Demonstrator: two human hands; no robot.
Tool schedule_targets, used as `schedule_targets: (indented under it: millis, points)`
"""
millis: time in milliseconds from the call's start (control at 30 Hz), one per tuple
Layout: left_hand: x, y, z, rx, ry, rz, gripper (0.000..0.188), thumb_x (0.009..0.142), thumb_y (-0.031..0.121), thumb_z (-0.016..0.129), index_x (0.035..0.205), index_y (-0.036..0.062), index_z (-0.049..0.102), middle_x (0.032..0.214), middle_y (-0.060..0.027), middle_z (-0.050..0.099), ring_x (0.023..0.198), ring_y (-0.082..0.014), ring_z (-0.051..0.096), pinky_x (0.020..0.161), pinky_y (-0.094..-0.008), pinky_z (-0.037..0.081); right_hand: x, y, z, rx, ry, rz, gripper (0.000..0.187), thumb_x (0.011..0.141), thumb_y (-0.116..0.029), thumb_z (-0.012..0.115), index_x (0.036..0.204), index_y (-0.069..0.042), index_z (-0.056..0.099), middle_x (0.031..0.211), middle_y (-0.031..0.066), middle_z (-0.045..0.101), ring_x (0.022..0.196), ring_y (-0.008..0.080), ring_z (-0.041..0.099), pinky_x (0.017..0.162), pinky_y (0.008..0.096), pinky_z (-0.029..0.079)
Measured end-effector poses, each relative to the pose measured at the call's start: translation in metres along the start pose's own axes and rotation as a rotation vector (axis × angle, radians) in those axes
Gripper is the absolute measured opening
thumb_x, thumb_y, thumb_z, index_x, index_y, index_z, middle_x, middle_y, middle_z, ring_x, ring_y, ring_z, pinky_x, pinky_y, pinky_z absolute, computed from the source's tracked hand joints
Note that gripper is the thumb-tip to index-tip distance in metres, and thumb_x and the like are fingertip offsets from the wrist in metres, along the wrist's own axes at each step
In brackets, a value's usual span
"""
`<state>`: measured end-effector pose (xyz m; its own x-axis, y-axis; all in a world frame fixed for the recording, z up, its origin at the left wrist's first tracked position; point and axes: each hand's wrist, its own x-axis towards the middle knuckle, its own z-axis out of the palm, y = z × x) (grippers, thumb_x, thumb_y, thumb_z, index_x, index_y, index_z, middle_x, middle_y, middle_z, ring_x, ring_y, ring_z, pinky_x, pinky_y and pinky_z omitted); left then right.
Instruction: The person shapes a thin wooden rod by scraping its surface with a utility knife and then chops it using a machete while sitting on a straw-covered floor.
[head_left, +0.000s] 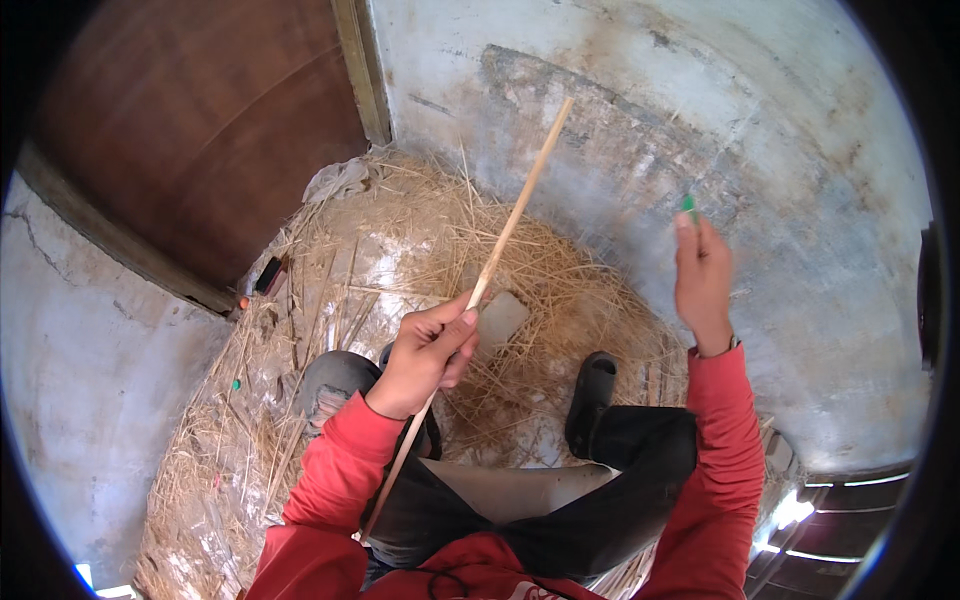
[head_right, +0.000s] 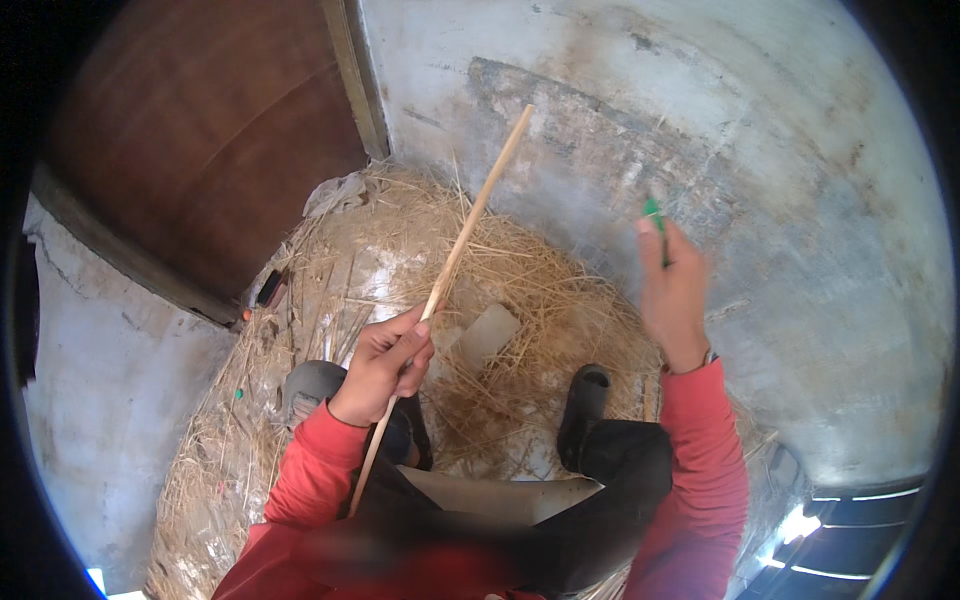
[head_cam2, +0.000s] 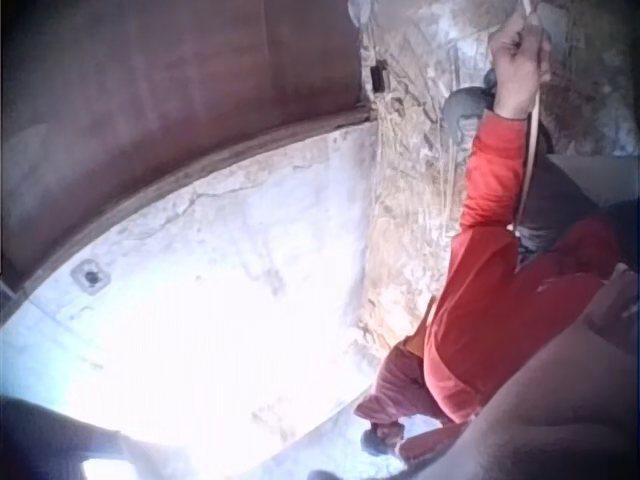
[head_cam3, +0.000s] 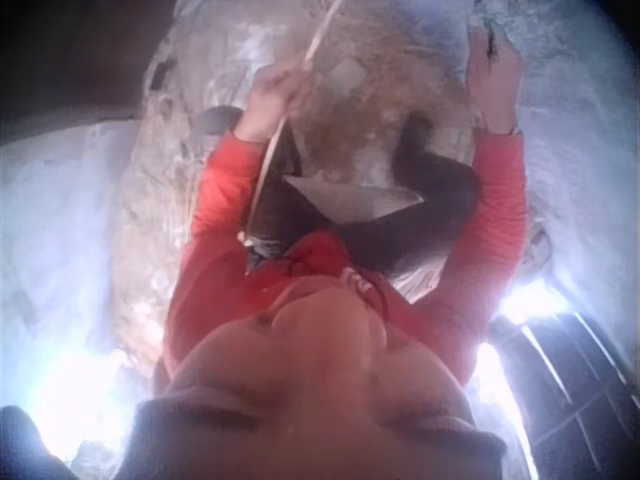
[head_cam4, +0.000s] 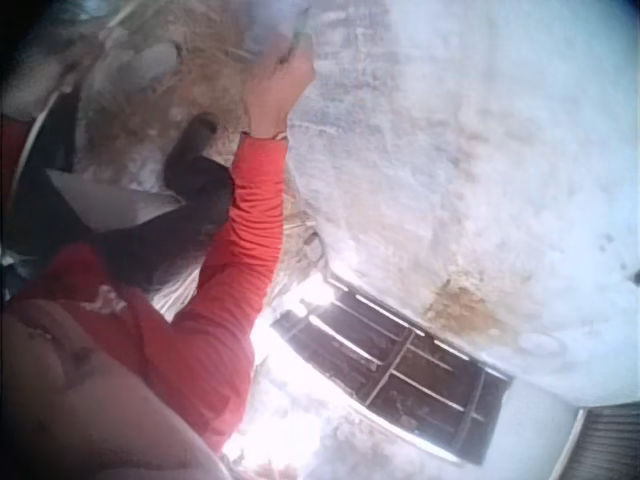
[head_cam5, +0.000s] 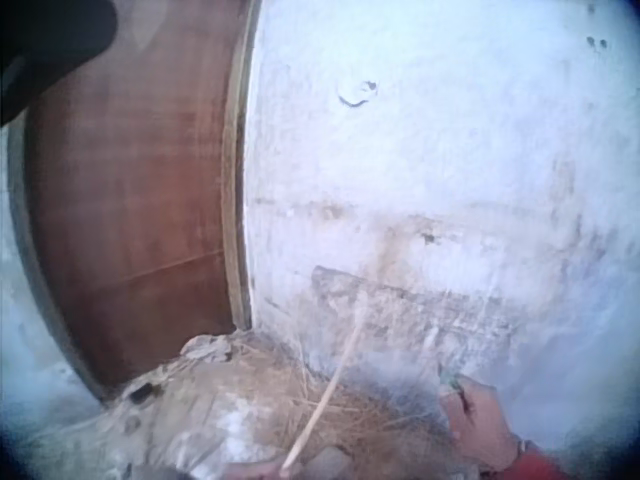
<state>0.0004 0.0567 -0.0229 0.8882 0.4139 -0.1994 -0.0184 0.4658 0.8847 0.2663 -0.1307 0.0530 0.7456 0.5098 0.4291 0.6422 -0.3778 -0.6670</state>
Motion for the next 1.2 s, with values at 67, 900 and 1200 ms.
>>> schedule_targets:
  millis: [67,900,1200]
  points:
    - [0.005,-0.006,0.002,0.012,-0.003,-0.005,0.043,0.105,0.018,0.057,0.147,0.009,0.052,0.075,0.0013,0.054,0.048,-0.0042,0.039,0.042,-0.0219,0.031,-0.01,-0.011,0.008,0.034,-0.16,-0.095,0.037,0.104,-0.035,0.057,0.103,0.0,0.067,0.063,0.0098,0.054,0.057,0.0169,0.051,0.055,0.0371,0.04]
    - [-0.016,-0.034,0.022,-0.134,-0.271,-0.252,0.039,0.106,0.01,0.05,0.144,0.0023,0.053,0.062,0.0014,0.048,0.042,-0.0073,0.04,0.039,-0.0232,0.03,0.039,0.051,0.03,-0.318,-0.1,-0.199,0.029,0.102,-0.026,0.055,0.099,0.0,0.067,0.074,0.0213,0.063,0.061,0.0273,0.061,0.057,0.0478,0.048]
    - [0.008,-0.024,0.017,-0.074,-0.04,-0.078,0.042,0.106,0.018,0.055,0.148,0.0105,0.052,0.075,0.0018,0.052,0.047,-0.0042,0.035,0.042,-0.0215,0.028,0.013,-0.004,0.009,-0.017,-0.344,-0.054,0.029,0.102,-0.032,0.06,0.101,-0.002,0.061,0.067,0.0074,0.052,0.059,0.0151,0.043,0.055,0.0319,0.037]
